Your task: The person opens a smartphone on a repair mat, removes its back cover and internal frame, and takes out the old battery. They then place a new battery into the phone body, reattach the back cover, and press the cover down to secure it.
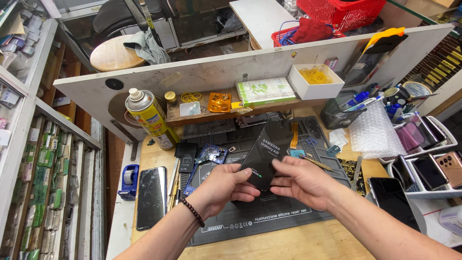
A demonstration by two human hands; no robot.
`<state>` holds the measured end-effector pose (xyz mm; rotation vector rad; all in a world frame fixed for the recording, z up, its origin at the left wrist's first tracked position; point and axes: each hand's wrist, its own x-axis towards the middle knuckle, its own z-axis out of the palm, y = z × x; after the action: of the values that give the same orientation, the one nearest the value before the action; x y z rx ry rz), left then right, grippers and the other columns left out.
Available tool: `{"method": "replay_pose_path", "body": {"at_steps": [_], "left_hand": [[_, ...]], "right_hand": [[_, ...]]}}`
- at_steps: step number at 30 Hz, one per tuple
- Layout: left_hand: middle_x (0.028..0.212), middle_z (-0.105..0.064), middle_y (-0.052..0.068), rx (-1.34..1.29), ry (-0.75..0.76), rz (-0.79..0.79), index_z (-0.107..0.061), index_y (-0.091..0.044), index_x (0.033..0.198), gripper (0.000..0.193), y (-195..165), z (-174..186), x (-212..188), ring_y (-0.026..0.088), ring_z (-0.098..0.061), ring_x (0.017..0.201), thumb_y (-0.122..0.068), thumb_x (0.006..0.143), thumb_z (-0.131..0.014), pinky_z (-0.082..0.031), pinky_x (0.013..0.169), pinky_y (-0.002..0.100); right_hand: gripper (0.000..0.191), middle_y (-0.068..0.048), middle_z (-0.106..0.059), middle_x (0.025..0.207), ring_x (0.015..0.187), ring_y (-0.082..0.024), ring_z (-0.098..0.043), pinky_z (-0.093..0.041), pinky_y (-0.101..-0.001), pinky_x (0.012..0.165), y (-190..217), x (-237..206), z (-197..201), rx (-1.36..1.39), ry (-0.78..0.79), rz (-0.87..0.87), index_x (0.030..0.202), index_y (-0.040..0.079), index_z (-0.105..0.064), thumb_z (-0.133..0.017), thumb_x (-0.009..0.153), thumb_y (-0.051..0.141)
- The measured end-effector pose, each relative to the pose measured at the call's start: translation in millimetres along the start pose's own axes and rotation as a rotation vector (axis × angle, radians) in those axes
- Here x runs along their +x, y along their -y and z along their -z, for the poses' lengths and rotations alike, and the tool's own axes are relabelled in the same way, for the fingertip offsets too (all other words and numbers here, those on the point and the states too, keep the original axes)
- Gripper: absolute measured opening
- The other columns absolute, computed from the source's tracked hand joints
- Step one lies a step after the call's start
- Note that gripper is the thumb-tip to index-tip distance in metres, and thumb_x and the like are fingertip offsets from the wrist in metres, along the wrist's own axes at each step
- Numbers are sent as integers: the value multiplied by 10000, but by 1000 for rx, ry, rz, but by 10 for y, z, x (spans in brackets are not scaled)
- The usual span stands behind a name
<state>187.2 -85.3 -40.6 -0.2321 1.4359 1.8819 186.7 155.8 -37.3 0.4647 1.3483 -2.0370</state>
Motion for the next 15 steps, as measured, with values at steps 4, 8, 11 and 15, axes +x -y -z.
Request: {"method": "replay_pose_path", "body": {"at_steps": [4,8,11,15], "left_hand": [[988,-757,147,-2,1,32,-661,11,1116,270,-52,-64,-62,221,-752,810,-224,1021,-568,-638,707,334],[973,-752,165,-124,20,66,-656,19,1100,341,-109,-64,-103,241,-749,851,-286,1024,-523,-639,739,369],[989,-740,181,-189,-27,31,-632,15,1084,274,-86,-55,-76,269,-746,900,-243,1036,-552,-644,793,389],[987,-742,165,-225,-33,7,-631,5,1066,269,0,-37,-39,251,-733,874,-250,1033,-553,-636,784,388]], "right_hand": [[114,-66,-739,1019,898,-167,-708,-584,-343,812,-7,-10,8,-71,-11,17,990,92,-626,-648,960,199],[84,-53,-727,1000,892,-173,-710,-585,-339,804,8,-27,-8,-3,-51,33,982,106,-627,-637,957,186],[92,-52,-728,1007,887,-161,-695,-582,-327,810,27,-54,-21,60,-33,54,1001,105,-658,-627,956,178],[65,-65,-740,1019,907,-165,-702,-571,-325,808,30,-71,-20,52,-62,76,964,100,-650,-632,956,163]]}}
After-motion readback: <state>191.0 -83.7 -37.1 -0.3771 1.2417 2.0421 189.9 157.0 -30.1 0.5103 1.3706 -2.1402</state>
